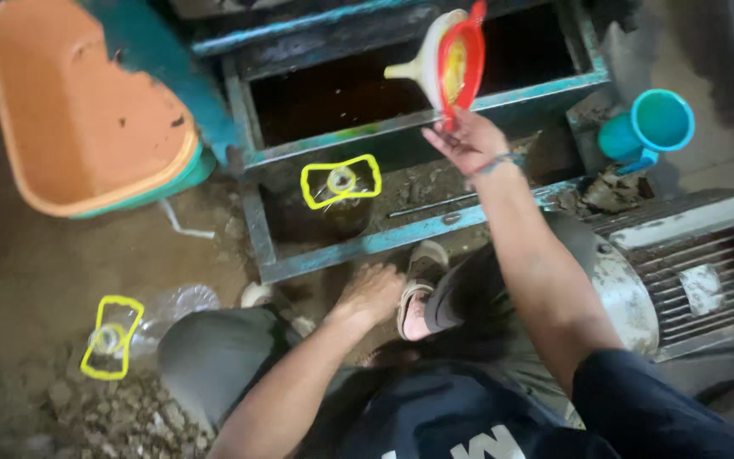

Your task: The person scoops a yellow liquid from a metal trough using a blue cup and pours it through a red strainer into a plastic bottle. The person repeats this process multiple times, filling the bottle with the filtered liquid.

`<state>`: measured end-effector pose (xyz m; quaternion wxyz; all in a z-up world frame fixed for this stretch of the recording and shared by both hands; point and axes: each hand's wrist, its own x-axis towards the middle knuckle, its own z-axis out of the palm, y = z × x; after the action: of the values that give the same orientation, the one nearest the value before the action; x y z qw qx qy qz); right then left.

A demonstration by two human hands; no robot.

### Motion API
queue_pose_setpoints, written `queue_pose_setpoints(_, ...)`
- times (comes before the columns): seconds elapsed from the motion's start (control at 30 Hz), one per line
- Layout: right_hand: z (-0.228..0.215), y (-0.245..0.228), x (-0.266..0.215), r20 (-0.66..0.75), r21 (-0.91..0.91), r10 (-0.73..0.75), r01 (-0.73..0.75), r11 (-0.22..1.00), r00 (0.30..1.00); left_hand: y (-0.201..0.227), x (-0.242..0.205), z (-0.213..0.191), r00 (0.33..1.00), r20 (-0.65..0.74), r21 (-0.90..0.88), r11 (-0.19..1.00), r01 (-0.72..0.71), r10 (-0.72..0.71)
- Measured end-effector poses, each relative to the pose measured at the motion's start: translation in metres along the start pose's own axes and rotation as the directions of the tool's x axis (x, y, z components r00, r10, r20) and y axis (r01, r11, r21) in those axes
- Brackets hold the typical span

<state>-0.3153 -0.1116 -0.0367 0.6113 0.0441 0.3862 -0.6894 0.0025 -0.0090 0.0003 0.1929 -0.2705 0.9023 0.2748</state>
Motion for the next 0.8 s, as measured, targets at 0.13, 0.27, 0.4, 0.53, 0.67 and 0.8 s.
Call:
queue_pose_setpoints(0.13,-0.065,-0.091,-0.041,0.029,0.142,-0.172,0.166,0.976,0.985,-0.002,0.002,-0.003,0.999,0.05,-0.059,0.998,0.018,-0.016)
queue_pose_setpoints(0.27,-0.166,-0.169,-0.061,-0.15,0.145,-0.401,0.421,0.895,0.904,-0.01,0.006,0.001,0.997,0.076,-0.024,1.0,0.012,-0.01)
queue_pose_setpoints(0.4,-0.269,-0.217,-0.047,-0.591,-0.027,-0.419,0.502,0.864,0.689,-0.015,0.014,0.002,0.978,0.199,0.052,0.997,0.061,-0.07)
queue_pose_setpoints(0.53,-0.345,-0.228,-0.015,-0.692,-0.049,-0.349,0.442,0.896,0.632,-0.026,0.019,0.009,0.946,0.286,0.102,0.986,0.129,-0.153)
queue_pose_setpoints(0.67,-0.366,-0.23,0.014,-0.803,-0.101,-0.298,0.374,0.922,0.516,-0.044,0.025,0.028,0.965,0.232,0.078,0.991,0.11,-0.125)
queue_pose_setpoints(0.8,-0.357,-0.222,0.011,-0.777,-0.179,-0.347,0.344,0.922,0.526,-0.052,0.02,0.047,0.949,0.244,0.062,0.98,0.188,-0.198)
